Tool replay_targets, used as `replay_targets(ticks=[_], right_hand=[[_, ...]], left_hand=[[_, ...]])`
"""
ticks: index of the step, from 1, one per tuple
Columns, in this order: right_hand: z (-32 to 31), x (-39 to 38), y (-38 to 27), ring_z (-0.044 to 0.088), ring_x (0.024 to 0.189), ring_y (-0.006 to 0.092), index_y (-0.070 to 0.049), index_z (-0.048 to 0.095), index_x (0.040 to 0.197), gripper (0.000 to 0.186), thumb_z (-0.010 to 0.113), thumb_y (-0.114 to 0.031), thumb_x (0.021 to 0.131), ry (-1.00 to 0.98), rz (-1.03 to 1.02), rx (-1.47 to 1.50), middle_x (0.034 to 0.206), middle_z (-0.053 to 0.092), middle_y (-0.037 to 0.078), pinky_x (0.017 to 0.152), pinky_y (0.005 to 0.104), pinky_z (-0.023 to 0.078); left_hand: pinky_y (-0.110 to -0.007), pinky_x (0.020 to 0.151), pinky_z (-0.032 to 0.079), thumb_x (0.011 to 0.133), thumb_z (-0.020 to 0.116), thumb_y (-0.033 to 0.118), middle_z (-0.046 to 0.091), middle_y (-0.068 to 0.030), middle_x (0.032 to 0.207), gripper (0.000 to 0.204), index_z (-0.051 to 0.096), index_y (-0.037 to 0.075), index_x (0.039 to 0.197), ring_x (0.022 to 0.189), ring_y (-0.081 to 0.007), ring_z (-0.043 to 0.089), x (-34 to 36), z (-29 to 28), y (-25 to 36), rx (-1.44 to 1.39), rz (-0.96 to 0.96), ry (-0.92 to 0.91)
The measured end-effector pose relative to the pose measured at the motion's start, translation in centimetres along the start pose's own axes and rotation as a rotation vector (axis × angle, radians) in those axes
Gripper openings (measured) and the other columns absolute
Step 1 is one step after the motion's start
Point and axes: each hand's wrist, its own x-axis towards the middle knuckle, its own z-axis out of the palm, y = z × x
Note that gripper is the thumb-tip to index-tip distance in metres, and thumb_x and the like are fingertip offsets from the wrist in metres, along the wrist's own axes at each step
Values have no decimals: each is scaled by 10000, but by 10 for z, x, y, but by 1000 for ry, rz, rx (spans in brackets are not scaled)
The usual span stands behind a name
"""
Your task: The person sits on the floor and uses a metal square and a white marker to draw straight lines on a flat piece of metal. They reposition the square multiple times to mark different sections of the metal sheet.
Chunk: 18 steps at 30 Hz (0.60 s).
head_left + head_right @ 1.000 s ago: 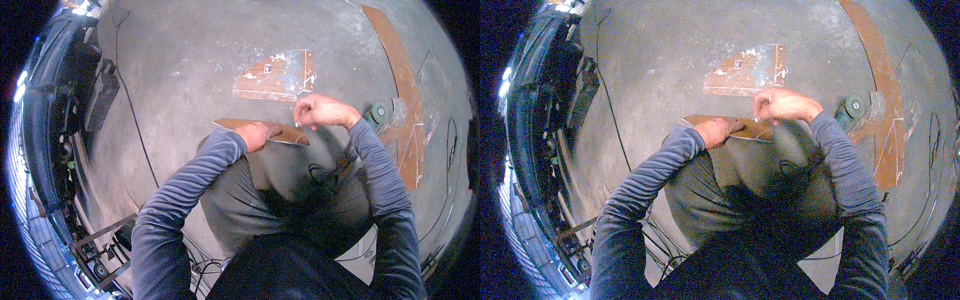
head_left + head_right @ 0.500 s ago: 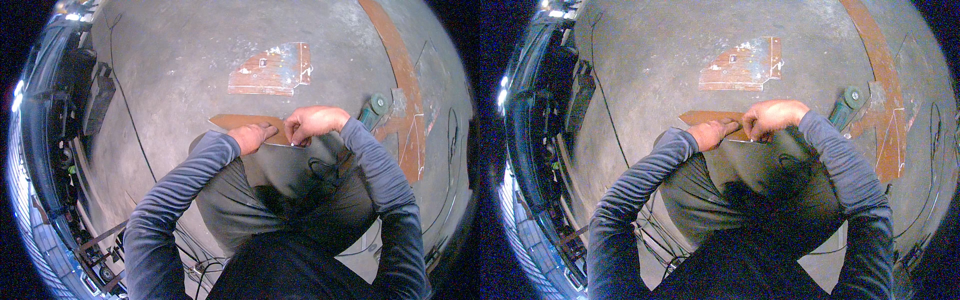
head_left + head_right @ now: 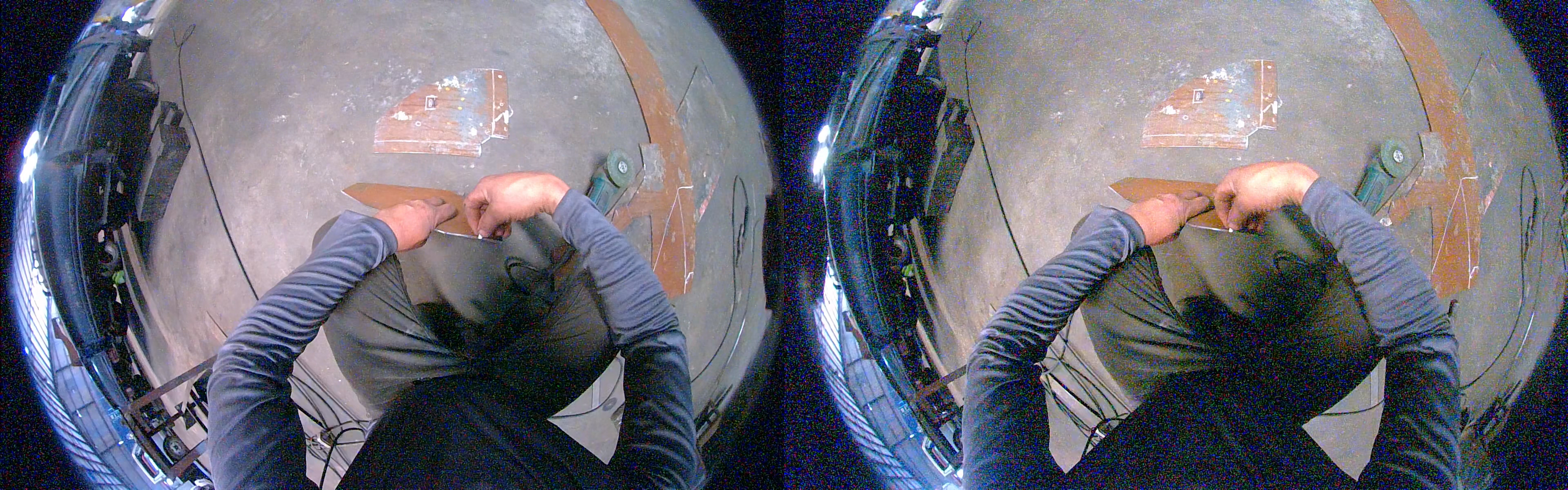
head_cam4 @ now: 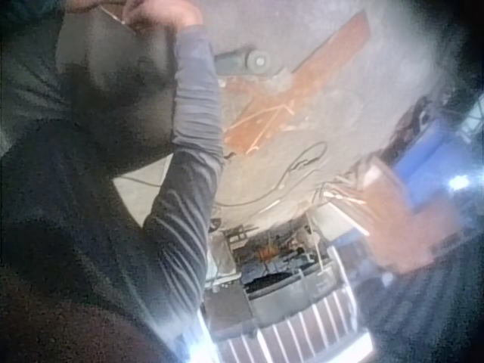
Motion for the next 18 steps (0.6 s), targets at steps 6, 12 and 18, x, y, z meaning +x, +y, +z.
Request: replay_targets(ticks=[6,12,18], right_hand=[[1,27,7,699,912,365,-86,735,965,254,718,-283,805,357,-23,-554,963,733,171,801,473,550],[-40,20,25,702,951,362,-73,711,1075,263,613,-185,858,864,-20,-367,1020,733,179,830,463,549],[-55,-14,26,594,731,111,-40,652,1146,262,578,-63,896,974,-136,234,862,652,27,622,289,501]], left_hand=[[-517,959,514,789,606,-30,597,-188,1353,606,510,85,1376,1137,-436,627,1,-1,-7,-33,27,50],[-512,966,507,828,578,-1,641,-191,1287,510,595,145,1316,1114,-440,634,13,6,-24,-127,53,258],[-500,912,507,878,643,108,690,-228,1114,346,637,118,1224,1073,-418,645,16,-30,-20,-177,-126,390]])
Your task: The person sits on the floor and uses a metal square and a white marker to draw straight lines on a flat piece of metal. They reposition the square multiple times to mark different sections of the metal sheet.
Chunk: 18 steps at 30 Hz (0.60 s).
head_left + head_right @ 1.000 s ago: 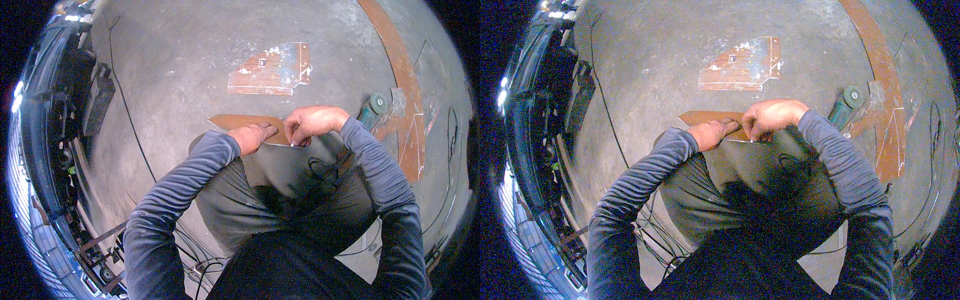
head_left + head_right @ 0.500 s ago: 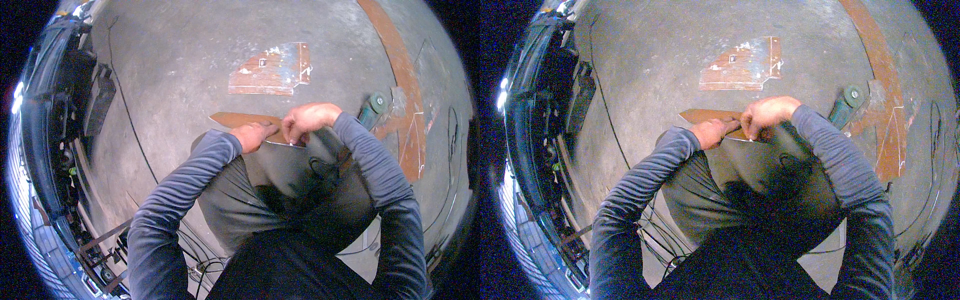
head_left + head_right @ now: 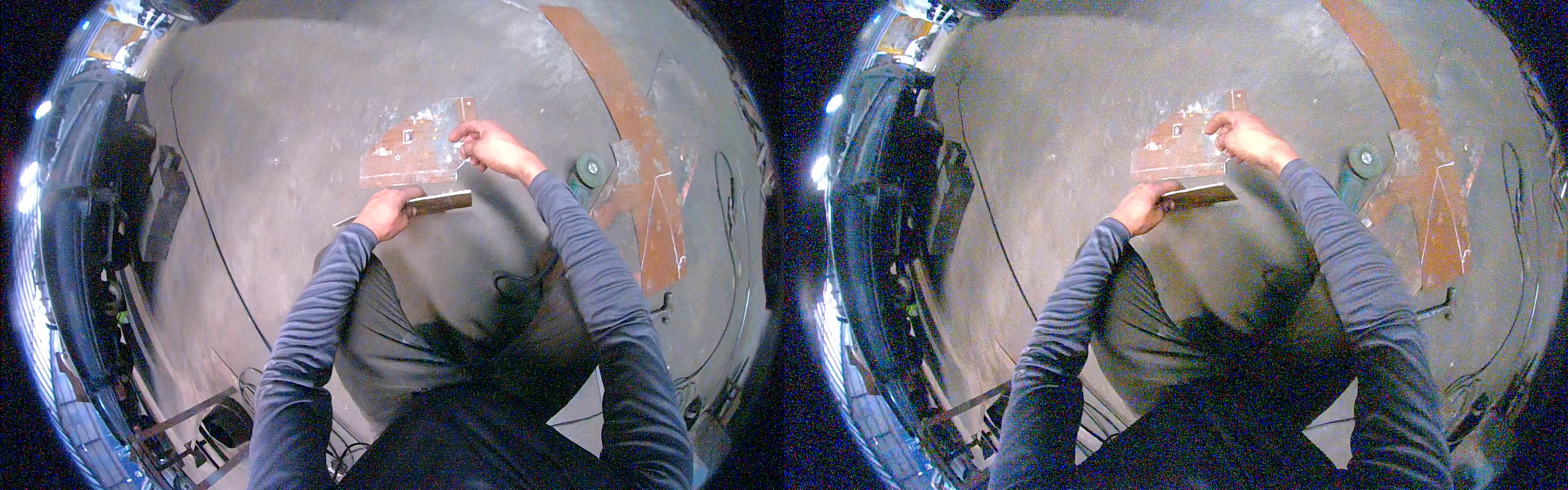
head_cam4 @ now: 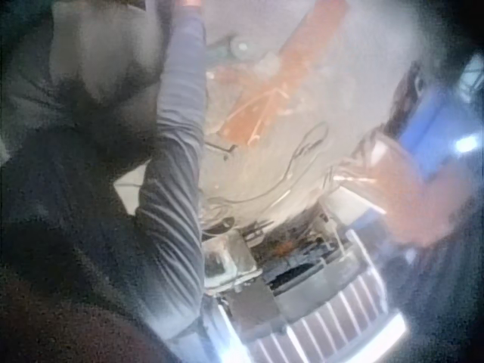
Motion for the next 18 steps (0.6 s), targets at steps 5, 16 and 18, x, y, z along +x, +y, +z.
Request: replay_targets(ticks=[5,16,18], right_hand=[[-38,-5,-8,585,700,101,-34,555,1287,360,538,-76,929,205,33,402,869,627,35,590,279,503],[-50,-6,-15,580,730,99,-42,563,1272,361,479,-57,921,304,28,517,887,626,31,604,266,498],[-45,-2,-11,564,722,98,-48,575,1230,291,500,-100,954,221,20,538,864,605,16,592,261,478]], left_hand=[[-421,957,513,896,663,75,705,-189,1157,418,602,52,1309,1085,-321,677,4,-19,-11,-309,-122,289],[-457,978,540,935,580,-23,640,-110,1241,488,443,49,1397,1063,-282,661,-22,-46,-15,-1468,43,852],[-469,993,534,938,587,-14,644,-106,1237,477,457,55,1392,1074,-290,657,-18,-41,-15,-1558,64,901]])
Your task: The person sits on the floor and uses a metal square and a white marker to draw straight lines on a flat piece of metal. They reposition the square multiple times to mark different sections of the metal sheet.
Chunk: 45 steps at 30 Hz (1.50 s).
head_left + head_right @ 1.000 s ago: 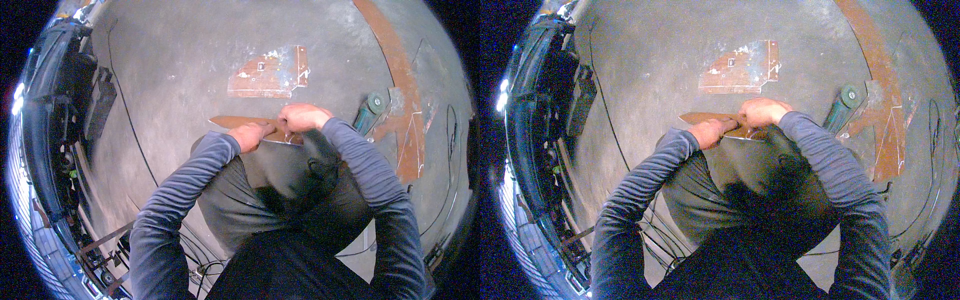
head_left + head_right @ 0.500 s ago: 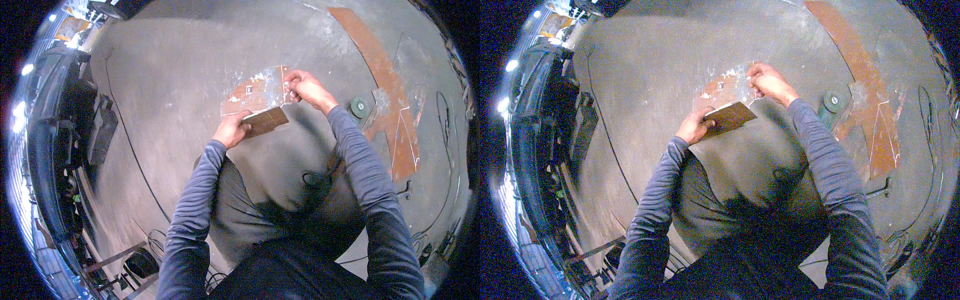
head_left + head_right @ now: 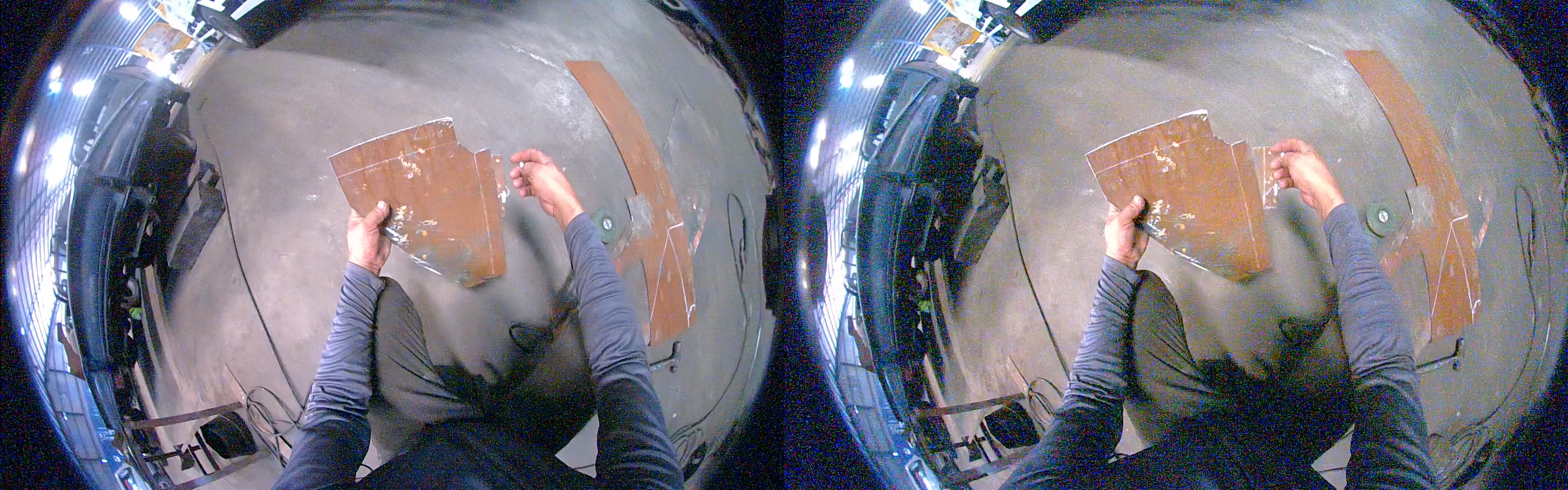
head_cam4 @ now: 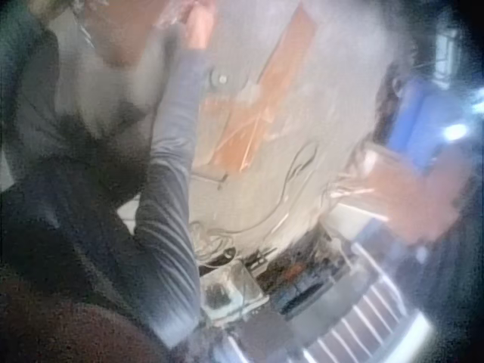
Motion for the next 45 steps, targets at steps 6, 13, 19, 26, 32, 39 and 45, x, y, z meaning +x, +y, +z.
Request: replay_targets(ticks=[6,13,19,26,32,39,45], right_hand=[[10,-2,5,523,656,86,-69,630,1105,301,587,-347,998,-132,-25,-38,809,569,-16,531,258,431],[36,-22,-14,499,773,99,-51,647,1091,544,691,-557,894,-165,-97,-272,892,585,-1,611,264,378],[38,-28,-15,506,791,89,-61,655,1142,504,680,-509,911,-205,-97,-345,922,624,-15,624,266,377],[42,-38,-15,505,779,67,-101,653,1164,465,670,-498,922,-154,-106,-250,915,619,-45,625,259,379],[42,-37,-13,505,767,60,-98,648,1187,477,656,-500,930,-162,-121,-294,925,625,-45,613,252,377],[43,-40,-14,507,758,58,-92,652,1175,482,665,-502,924,-139,-115,-274,914,624,-48,601,250,381],[45,-37,-14,508,762,60,-97,659,1164,456,678,-485,925,-172,-90,-284,919,633,-40,600,244,382]], left_hand=[[-498,1008,524,952,617,25,657,-102,1220,421,515,63,1359,1101,-294,650,-1,-6,-7,-155,-9,-16],[-466,1012,522,955,620,30,661,-101,1237,408,530,52,1353,1104,-280,651,-4,0,4,-127,-38,1],[-429,1016,515,949,617,18,647,-94,1282,446,516,84,1378,1147,-263,634,-4,2,11,-98,-40,-44],[-424,1000,527,939,604,-6,648,-99,1263,466,491,72,1384,1120,-265,644,-1,4,10,-54,-64,-33],[-427,986,538,939,597,-6,634,-119,1277,460,477,58,1378,1112,-274,647,2,-2,11,-43,-75,-17],[-428,988,535,940,595,-2,637,-128,1271,443,470,25,1364,1122,-278,644,7,0,9,-1,-69,-22],[-421,961,548,955,599,36,636,-140,1268,435,466,21,1368,1106,-273,652,20,-13,-1,80,-157,20]])
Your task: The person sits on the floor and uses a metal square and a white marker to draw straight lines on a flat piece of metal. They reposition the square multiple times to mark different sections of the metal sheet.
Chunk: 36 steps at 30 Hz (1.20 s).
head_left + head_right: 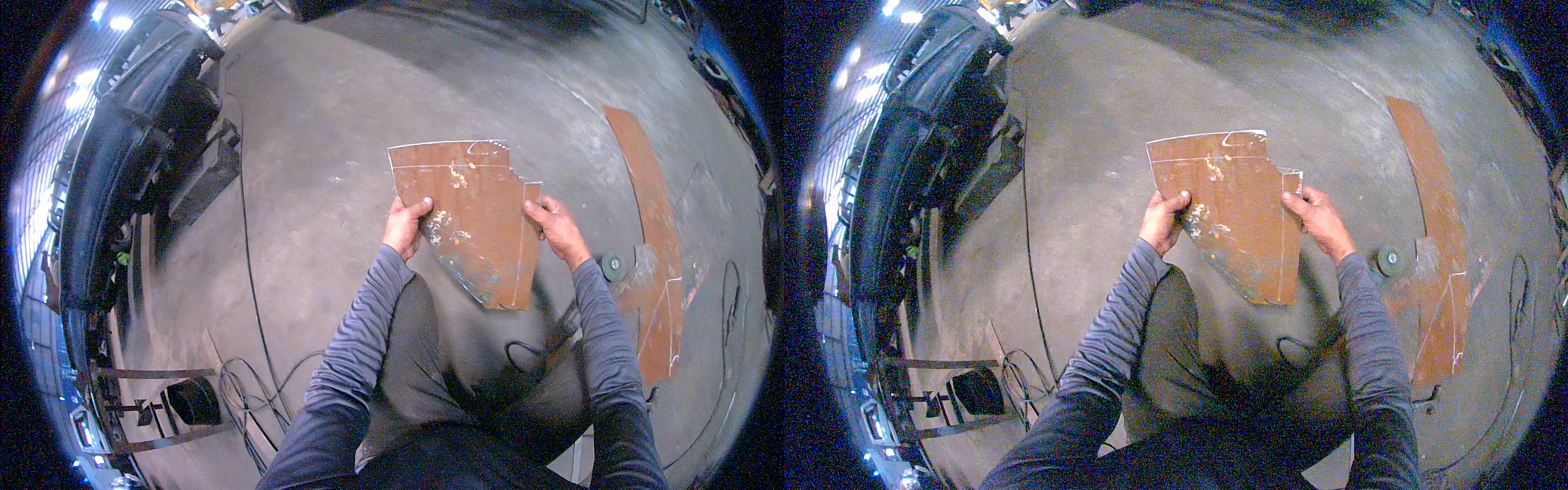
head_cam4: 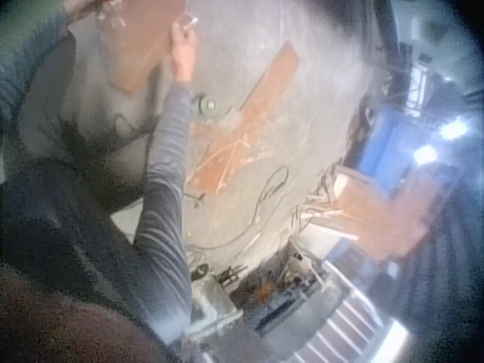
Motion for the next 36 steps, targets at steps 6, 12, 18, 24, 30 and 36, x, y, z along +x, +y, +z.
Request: replay_targets(ticks=[6,12,18,24,30,36], right_hand=[[6,4,3,511,763,70,-89,668,1147,399,669,-440,955,-28,21,2,939,647,-31,596,252,383],[3,5,1,612,891,141,-32,671,1177,367,647,-345,986,-35,111,-55,1019,694,36,782,326,483],[9,0,6,669,998,190,-22,674,1229,383,639,-312,982,-79,-6,-191,1090,737,85,902,366,513],[9,-12,-8,690,996,266,-51,696,1197,408,661,-368,942,-62,46,-504,1086,737,141,890,395,514],[3,1,37,689,928,381,6,687,1002,406,685,-387,901,-94,-158,-691,968,696,247,788,478,512],[-4,6,65,683,895,446,46,690,969,466,701,-410,874,-86,-152,-783,944,691,286,786,500,521]], left_hand=[[-414,878,581,971,619,99,678,-128,1172,380,514,-7,1321,975,-270,694,14,-10,-4,176,-227,72],[-408,843,580,973,628,128,689,-135,1146,372,534,-37,1293,955,-261,693,30,-11,-10,244,-253,40],[-392,838,562,960,640,117,681,-154,1159,378,532,-35,1290,963,-262,681,49,-23,-28,283,-173,98],[-395,872,542,931,667,78,675,-150,1150,364,519,-31,1245,996,-258,665,42,-13,-19,298,-38,96],[-372,829,537,921,697,101,681,-124,1138,374,540,2,1246,977,-234,658,53,-32,-31,473,-160,121],[-353,775,537,881,759,165,694,-118,1119,437,580,11,1248,972,-215,651,51,-35,-39,653,-215,101]])
